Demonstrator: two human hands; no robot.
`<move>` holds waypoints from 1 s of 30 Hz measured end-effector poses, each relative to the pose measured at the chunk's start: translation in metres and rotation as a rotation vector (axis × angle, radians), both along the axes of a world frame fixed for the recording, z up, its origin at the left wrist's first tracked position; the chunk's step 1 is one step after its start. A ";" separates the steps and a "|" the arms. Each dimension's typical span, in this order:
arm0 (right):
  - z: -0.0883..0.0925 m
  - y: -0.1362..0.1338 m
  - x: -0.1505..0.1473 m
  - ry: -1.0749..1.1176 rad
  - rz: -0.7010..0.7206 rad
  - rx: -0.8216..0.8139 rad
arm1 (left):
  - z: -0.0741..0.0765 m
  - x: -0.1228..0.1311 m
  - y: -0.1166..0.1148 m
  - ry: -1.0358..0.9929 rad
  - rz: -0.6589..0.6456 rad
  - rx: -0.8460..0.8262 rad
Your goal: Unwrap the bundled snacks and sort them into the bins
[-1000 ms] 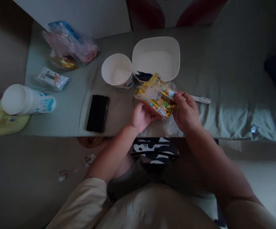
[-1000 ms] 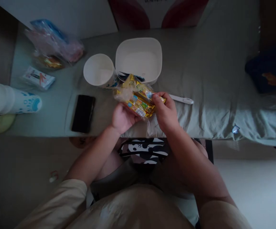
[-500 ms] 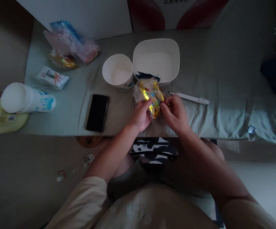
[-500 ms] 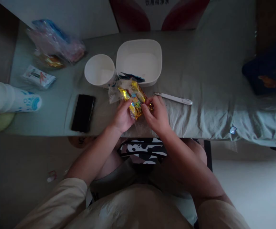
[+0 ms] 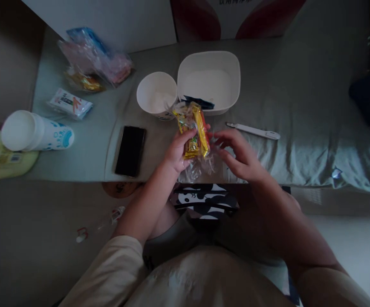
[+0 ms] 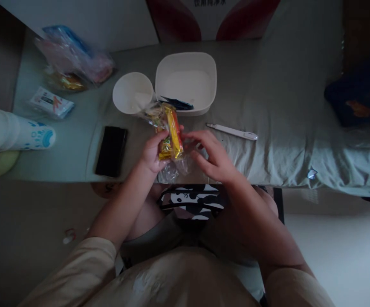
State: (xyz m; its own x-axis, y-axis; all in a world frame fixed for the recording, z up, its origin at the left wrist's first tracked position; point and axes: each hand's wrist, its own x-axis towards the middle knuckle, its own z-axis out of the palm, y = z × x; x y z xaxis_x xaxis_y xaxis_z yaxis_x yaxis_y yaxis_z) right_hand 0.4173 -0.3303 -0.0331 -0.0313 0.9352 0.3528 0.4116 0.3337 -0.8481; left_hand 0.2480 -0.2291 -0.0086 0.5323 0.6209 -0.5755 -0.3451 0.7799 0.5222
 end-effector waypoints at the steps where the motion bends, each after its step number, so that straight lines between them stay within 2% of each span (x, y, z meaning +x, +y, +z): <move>1: -0.002 -0.001 0.001 -0.072 -0.028 0.042 | 0.003 -0.001 0.002 -0.001 -0.023 -0.069; 4: -0.009 -0.002 -0.003 -0.272 -0.049 0.127 | 0.006 0.000 0.002 -0.008 -0.118 -0.208; 8: -0.010 -0.001 -0.016 -0.269 -0.061 0.102 | -0.002 0.004 -0.006 -0.014 -0.169 -0.152; 12: -0.005 0.001 -0.022 -0.259 -0.097 0.001 | -0.009 0.010 -0.017 -0.007 -0.090 -0.065; 16: -0.004 0.003 -0.020 -0.257 -0.083 0.003 | -0.008 0.017 -0.025 0.000 0.009 0.020; 19: -0.004 0.005 -0.019 -0.217 -0.100 0.038 | -0.006 0.021 -0.029 0.039 0.061 0.078; 23: -0.004 0.007 -0.024 -0.111 -0.249 0.035 | -0.005 0.024 -0.032 0.043 0.081 0.072; 28: -0.006 0.006 -0.027 0.092 -0.445 -0.087 | -0.010 0.026 -0.034 0.108 0.073 0.041; 30: -0.008 0.006 -0.027 0.170 -0.438 -0.152 | -0.013 0.026 -0.034 0.094 0.071 0.029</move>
State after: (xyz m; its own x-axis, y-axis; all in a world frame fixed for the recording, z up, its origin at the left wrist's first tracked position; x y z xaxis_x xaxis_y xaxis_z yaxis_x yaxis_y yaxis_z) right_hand 0.3905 -0.3239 -0.0413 0.4224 0.8889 0.1773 0.3369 0.0277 -0.9411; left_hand 0.2736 -0.2631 -0.0216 0.4308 0.6721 -0.6023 -0.3472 0.7394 0.5768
